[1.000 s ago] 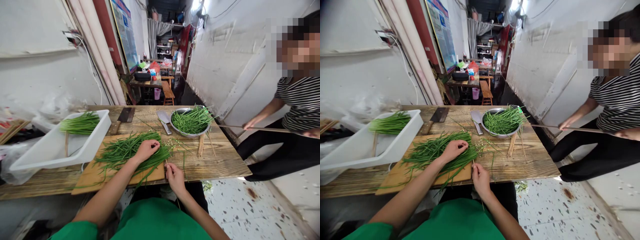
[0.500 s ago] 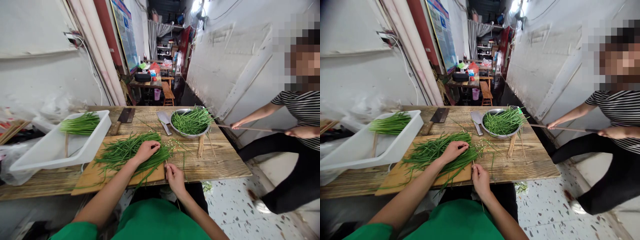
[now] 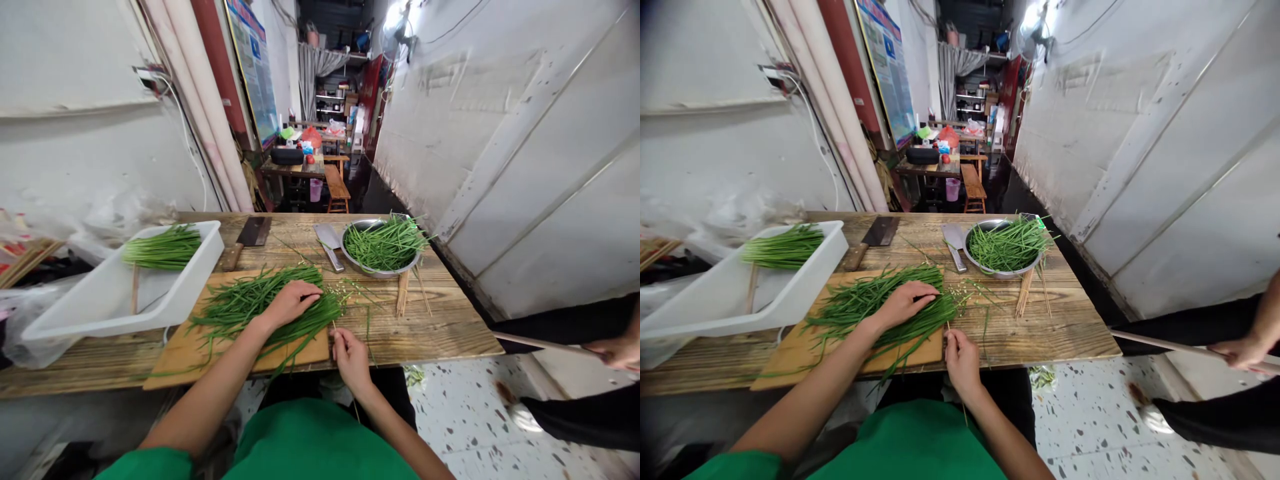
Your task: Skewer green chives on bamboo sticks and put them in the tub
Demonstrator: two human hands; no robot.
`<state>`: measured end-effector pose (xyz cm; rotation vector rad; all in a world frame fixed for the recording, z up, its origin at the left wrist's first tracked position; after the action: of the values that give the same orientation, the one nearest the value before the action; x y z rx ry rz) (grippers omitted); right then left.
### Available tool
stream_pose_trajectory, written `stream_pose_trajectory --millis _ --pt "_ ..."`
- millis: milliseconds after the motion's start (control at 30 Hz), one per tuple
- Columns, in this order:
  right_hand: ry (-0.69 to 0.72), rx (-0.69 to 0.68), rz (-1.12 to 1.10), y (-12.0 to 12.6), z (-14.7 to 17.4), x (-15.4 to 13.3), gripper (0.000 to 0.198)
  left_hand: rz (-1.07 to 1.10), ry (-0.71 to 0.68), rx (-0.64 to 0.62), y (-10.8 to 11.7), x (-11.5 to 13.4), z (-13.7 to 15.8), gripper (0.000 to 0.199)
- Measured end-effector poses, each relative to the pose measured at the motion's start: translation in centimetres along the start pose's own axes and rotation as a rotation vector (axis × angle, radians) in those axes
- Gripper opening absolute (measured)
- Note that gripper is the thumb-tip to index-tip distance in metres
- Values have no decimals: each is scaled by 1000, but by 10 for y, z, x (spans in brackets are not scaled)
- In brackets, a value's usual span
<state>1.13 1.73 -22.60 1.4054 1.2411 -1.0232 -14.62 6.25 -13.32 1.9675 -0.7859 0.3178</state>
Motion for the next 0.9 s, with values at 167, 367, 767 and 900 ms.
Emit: stream_pose_trajectory --millis 167,367,767,900 --pt "-1 12 5 0 0 3 32 -214 -38 55 16 -12 -10 20" --pt "8 23 10 1 0 4 31 -359 -105 -119 -4 -18 -15 13" --pt "-6 22 -13 -1 0 7 33 -161 70 3 -1 -15 -15 19" --pt "1 23 -14 0 0 6 33 -114 73 -7 -2 -12 -14 21"
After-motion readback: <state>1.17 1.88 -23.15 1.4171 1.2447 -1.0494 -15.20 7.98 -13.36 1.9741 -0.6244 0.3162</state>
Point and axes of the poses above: each hand's wrist, its own z-axis away from the middle knuckle, its own y-axis out of the back of the hand, x = y × z, the point moved 7 cm from there along -z, towards the middle knuckle, and after that the axes turned 14 degrees about x, right-handed, at the moved point
